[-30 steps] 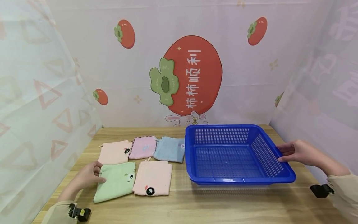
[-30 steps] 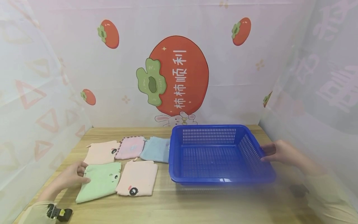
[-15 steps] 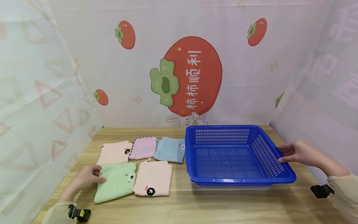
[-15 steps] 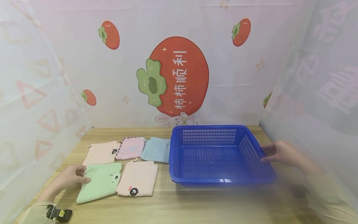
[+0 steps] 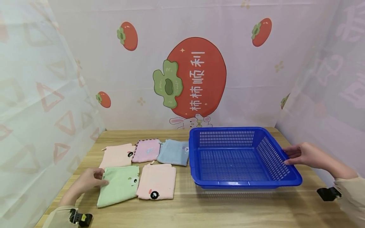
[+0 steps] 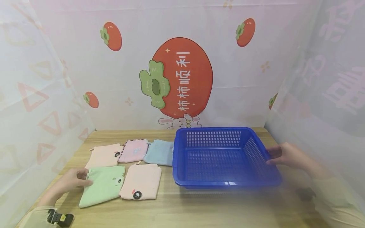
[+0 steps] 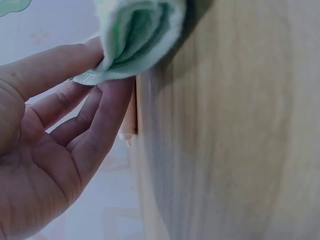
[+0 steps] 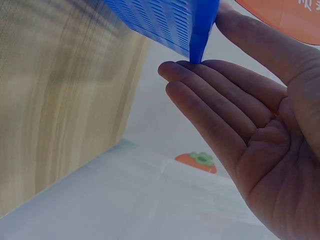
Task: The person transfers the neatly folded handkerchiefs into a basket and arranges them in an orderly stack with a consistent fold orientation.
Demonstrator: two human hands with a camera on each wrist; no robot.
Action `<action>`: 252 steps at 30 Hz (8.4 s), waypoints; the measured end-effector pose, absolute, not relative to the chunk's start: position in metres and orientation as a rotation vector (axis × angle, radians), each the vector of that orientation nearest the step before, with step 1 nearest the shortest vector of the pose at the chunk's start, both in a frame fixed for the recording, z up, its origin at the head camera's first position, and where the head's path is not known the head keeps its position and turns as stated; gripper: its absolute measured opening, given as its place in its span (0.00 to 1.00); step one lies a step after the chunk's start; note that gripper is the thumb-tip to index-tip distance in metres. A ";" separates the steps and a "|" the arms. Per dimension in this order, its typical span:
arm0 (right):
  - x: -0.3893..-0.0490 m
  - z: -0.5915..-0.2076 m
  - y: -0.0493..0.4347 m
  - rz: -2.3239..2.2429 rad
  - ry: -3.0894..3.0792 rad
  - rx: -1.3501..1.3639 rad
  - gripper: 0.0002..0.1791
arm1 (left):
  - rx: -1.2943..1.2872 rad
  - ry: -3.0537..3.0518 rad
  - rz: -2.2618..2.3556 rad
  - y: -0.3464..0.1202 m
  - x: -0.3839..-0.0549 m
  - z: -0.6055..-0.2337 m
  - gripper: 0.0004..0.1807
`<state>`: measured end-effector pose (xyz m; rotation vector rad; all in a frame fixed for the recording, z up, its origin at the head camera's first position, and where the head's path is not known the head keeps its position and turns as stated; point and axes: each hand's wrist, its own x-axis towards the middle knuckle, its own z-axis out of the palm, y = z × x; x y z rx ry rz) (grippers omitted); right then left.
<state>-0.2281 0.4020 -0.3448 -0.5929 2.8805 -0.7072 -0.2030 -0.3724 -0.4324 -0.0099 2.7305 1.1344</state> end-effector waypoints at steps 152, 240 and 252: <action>-0.228 -0.345 0.403 -0.685 2.890 -0.554 0.32 | 0.281 2.507 1.679 -0.300 -0.210 -0.344 0.23; -0.229 -0.355 0.413 -0.843 2.881 -0.465 0.33 | 0.406 2.426 1.737 -0.253 -0.243 -0.320 0.22; -0.227 -0.353 0.411 -0.852 2.878 -0.455 0.33 | 0.444 2.398 1.764 -0.240 -0.247 -0.312 0.19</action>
